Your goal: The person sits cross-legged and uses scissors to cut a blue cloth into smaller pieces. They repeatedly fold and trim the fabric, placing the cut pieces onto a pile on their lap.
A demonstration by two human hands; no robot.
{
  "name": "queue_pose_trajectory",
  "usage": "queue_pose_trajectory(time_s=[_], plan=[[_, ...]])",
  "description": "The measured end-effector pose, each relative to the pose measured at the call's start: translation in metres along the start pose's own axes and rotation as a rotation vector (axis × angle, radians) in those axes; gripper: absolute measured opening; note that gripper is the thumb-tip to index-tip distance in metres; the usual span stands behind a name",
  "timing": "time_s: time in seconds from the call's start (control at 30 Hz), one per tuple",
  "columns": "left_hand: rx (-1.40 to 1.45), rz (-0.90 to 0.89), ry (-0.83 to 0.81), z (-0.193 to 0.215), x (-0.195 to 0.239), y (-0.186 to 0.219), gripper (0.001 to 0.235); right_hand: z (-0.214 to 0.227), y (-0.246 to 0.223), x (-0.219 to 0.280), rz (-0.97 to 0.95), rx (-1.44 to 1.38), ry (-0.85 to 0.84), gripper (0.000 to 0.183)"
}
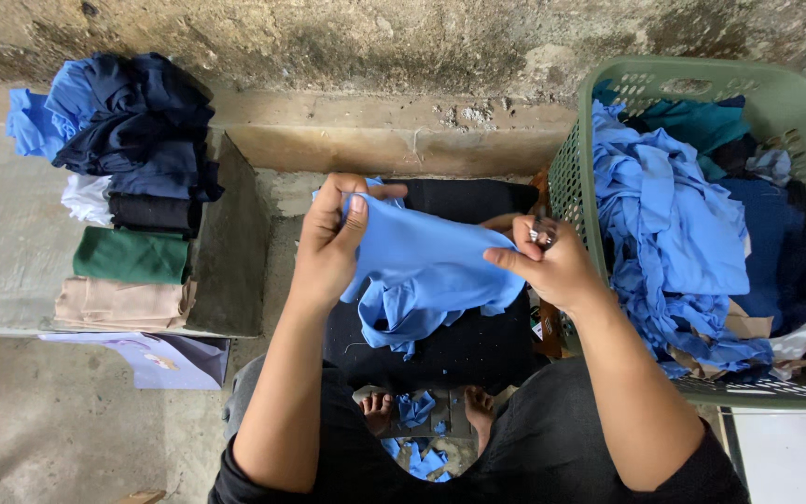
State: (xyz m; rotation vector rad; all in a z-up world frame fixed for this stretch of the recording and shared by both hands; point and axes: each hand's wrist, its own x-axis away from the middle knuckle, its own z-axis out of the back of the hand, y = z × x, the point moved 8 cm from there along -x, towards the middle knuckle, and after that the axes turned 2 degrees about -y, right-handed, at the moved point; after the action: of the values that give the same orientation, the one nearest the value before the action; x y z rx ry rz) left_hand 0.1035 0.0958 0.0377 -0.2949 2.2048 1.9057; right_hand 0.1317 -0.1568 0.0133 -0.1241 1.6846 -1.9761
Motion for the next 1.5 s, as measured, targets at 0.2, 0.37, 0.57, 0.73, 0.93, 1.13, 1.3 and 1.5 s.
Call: queue_pose_trajectory(time_s=[0.2,0.37,0.57,0.73,0.93,1.13,1.3,1.5], plan=[[-0.012,0.196,-0.072,0.003,0.008,-0.042,0.054,-0.005,-0.002,0.004,0.122,-0.132,0.025,0.055],[-0.007,0.286,-0.115,-0.013,0.004,-0.021,0.043,-0.003,-0.01,-0.001,0.111,-0.154,0.015,0.051],[0.119,0.284,-0.061,-0.011,0.007,-0.024,0.016,-0.006,-0.018,-0.002,0.084,-0.168,0.077,0.055],[0.175,0.241,-0.003,-0.008,0.005,-0.016,0.009,-0.005,-0.027,-0.006,0.061,-0.095,0.145,0.057],[-0.031,0.078,0.101,0.007,0.001,0.014,0.007,-0.012,0.019,0.0,-0.109,0.004,0.064,0.054],[-0.511,-0.115,0.202,0.032,0.005,0.059,0.005,-0.035,0.049,0.004,-0.2,0.101,0.197,0.054],[-0.786,-0.304,0.371,0.067,0.046,0.095,0.006,-0.084,0.034,0.007,-0.199,0.158,0.074,0.054],[-0.913,-0.3,0.428,0.073,0.114,0.166,0.014,-0.158,0.003,0.05,-0.349,-0.173,-0.157,0.041]])
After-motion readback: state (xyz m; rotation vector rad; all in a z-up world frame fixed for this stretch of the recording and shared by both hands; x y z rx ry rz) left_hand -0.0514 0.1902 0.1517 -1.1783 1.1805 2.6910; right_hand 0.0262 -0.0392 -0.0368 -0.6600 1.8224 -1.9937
